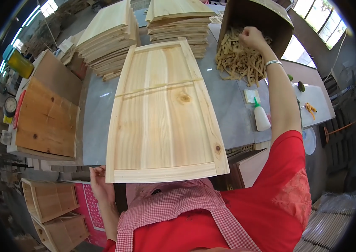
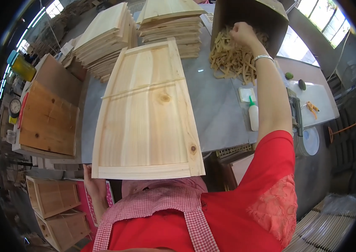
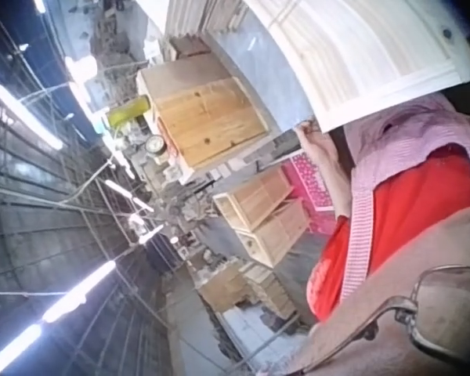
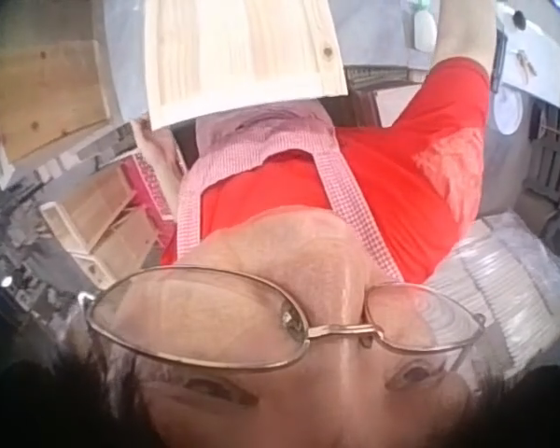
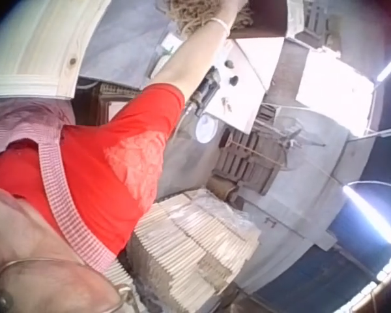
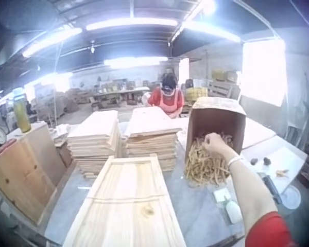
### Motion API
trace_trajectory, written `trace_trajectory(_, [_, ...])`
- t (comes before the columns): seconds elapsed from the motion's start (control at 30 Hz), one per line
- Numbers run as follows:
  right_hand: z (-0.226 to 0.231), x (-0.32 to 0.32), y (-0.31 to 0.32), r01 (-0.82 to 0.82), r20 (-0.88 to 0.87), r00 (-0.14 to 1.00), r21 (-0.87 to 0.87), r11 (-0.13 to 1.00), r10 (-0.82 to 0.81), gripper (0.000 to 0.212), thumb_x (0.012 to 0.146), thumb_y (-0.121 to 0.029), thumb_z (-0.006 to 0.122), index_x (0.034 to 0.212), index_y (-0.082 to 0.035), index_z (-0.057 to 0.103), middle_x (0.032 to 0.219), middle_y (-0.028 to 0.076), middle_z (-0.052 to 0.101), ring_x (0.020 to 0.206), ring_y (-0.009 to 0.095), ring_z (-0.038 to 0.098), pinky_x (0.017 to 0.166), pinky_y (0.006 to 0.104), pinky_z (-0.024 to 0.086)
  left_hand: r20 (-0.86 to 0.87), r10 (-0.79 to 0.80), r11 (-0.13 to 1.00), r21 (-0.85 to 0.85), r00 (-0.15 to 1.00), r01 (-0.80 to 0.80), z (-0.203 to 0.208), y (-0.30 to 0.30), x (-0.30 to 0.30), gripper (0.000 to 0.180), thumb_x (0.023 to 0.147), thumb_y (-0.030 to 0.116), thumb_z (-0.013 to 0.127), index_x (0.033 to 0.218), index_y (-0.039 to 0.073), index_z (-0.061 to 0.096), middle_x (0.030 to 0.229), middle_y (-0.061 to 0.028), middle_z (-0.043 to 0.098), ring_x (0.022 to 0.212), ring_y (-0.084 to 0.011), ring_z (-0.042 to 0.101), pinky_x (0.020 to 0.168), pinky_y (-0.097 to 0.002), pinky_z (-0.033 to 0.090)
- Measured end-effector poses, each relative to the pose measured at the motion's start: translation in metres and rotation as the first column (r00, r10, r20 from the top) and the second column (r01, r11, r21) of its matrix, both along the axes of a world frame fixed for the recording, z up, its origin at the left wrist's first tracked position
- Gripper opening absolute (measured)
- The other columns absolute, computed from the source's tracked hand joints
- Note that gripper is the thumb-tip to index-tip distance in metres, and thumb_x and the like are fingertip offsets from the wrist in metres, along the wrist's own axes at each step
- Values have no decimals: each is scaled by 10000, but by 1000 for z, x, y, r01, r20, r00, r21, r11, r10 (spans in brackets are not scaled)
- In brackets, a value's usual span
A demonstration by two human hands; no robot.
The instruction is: Applying glue to wooden panels, assembling them into boxes, securing with rubber bands, and finishing with a nail gun.
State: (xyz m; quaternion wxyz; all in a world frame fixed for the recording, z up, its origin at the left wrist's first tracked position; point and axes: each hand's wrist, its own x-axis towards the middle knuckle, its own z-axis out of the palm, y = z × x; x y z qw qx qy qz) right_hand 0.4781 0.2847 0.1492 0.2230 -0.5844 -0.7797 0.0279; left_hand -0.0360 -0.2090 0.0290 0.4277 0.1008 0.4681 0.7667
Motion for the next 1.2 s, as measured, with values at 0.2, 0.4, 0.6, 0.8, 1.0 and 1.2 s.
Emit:
trace_trajectory(0.2, [48, -59, -55, -161, -366, 905, 174, 972, 215, 135, 915, -93, 586, 822, -34, 509, 751, 25, 607, 689, 92, 601, 628, 244, 488, -498, -52, 998, -49, 865, 32, 44, 9, -6, 196, 1025, 188, 528, 1055, 9, 601, 1083, -113, 665, 1022, -213, 641, 957, -374, 505])
trace_trajectory(0.4, [92, -177, -262, -766, -43, 598, 265, 586, 800, 149, 912, -141, 612, 996, -44, 537, 739, 139, 625, 665, 326, 646, 618, 406, 513, -975, 204, 863, 224, 93, 453, 156, 57, 61, 643, 819, 155, 760, 1385, -2, 498, 1465, -232, 466, 1358, -339, 467, 1138, -490, 340])
trace_trajectory(0.6, [101, -210, -370, -949, -24, 309, 53, 310, 951, 189, 911, -190, 617, 1002, -76, 497, 647, 57, 542, 565, 298, 545, 576, 368, 399, -991, -128, 549, -43, 33, 835, 198, 59, 81, 169, 785, 118, 754, 890, -8, 711, 945, -168, 727, 1009, -312, 693, 1062, -484, 412])
trace_trajectory(0.8, [71, -189, -410, -882, -133, 446, 101, 460, 885, 238, 847, -255, 743, 825, -86, 577, 640, 58, 518, 566, 247, 509, 646, 371, 401, -570, -667, 269, 415, 479, 869, 166, 1, 51, 142, 773, 87, 704, 660, 34, 637, 618, -71, 635, 622, -212, 632, 918, -461, 461])
trace_trajectory(1.0, [53, -114, -412, -659, -24, 705, 345, 668, 708, 330, 919, -148, 587, 644, -10, 468, 646, 92, 486, 606, 243, 465, 795, 435, 415, -868, 127, 836, -167, -480, 523, 142, -6, -7, 324, 774, 242, 813, 699, 114, 525, 727, 1, 531, 811, -179, 628, 970, -439, 431])
trace_trajectory(1.2, [-31, -49, -429, -407, 59, 912, 246, 879, 406, 76, 822, 25, 596, 750, 38, 616, 862, 130, 666, 1050, 303, 619, 1090, 466, 351, -695, 123, 910, -206, -708, 360, 57, -9, -44, 224, 753, 194, 783, 818, 132, 577, 914, 4, 616, 1135, -166, 606, 1061, -481, 402])
